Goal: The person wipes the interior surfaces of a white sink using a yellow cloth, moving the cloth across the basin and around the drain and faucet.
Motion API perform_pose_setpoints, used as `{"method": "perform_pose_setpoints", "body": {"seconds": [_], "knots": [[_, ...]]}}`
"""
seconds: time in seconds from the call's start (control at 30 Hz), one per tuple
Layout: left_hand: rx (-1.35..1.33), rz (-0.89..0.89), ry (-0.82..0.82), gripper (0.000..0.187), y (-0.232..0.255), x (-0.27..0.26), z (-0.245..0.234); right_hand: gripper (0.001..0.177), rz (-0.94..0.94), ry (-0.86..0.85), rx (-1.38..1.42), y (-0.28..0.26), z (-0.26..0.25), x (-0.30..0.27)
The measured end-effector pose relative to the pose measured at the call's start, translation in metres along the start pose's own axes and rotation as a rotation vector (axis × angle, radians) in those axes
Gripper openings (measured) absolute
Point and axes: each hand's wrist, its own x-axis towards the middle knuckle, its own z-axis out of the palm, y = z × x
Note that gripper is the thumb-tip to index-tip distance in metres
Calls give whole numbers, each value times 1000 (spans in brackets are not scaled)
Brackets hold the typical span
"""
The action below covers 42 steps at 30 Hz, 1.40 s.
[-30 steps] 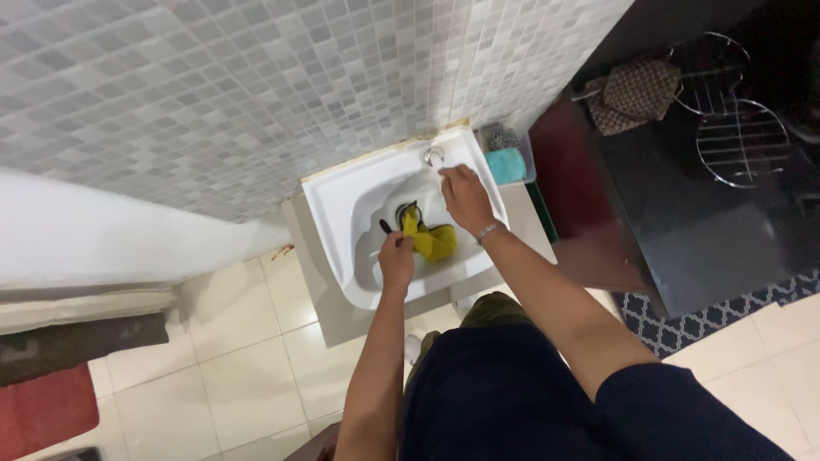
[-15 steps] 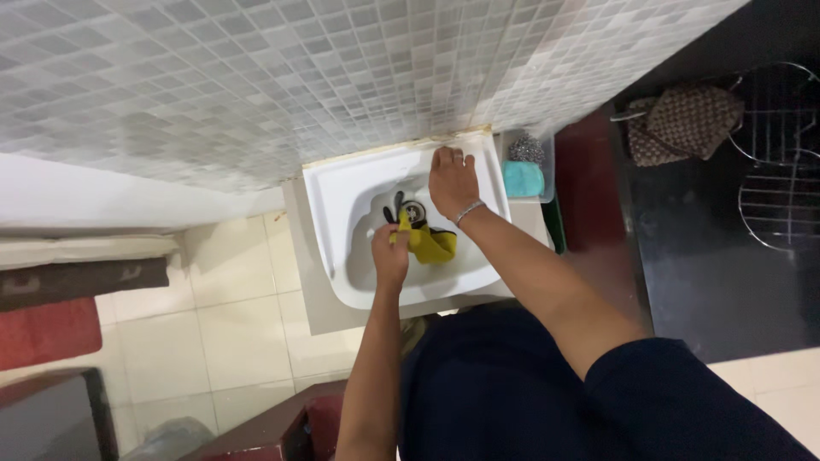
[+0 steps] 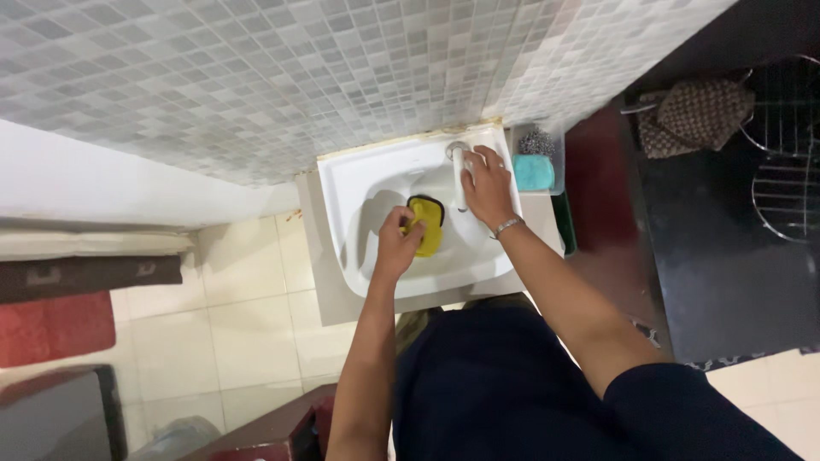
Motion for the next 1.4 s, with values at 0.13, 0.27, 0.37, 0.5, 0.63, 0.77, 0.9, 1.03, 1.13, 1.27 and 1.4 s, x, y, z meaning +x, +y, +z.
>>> {"method": "perform_pose_setpoints", "body": {"seconds": [0.13,0.27,0.37,0.5,0.63,0.77,0.9,1.03,1.13,1.27,1.4], "knots": [[75,213,-164,18,5,-5,-14,34,3,92,-8,-32,-8,-26],[48,51,-316,19,15,-12,-33,46,14,-338,427,-55,8,-49],[-33,117,-225,34,26,-20,-53,34,51,-393,371,-60,18,-68],[399,186,-306,46,26,-38,-85,20,-72,-89,370,-70,10,-95],[850,38,-409,27,5,-45,-101,16,171,-123,454,-71,-1,-115],[900,-23,-292,22,-25,-35,-114,22,250,221,320,-44,-13,-124],[657,139,-88,21,-16,0,-112,22,379,188,222,-6,-34,-106],[246,444,150,57,25,21,-84,47,211,474,197,-9,-50,-67],[300,415,147,71,25,31,-57,60,160,393,-203,-22,-33,-57],[471,336,-83,59,-16,37,-15,66,67,33,2,-23,19,-64],[631,475,-263,71,-29,54,18,78,179,-122,18,-6,37,-48]]}}
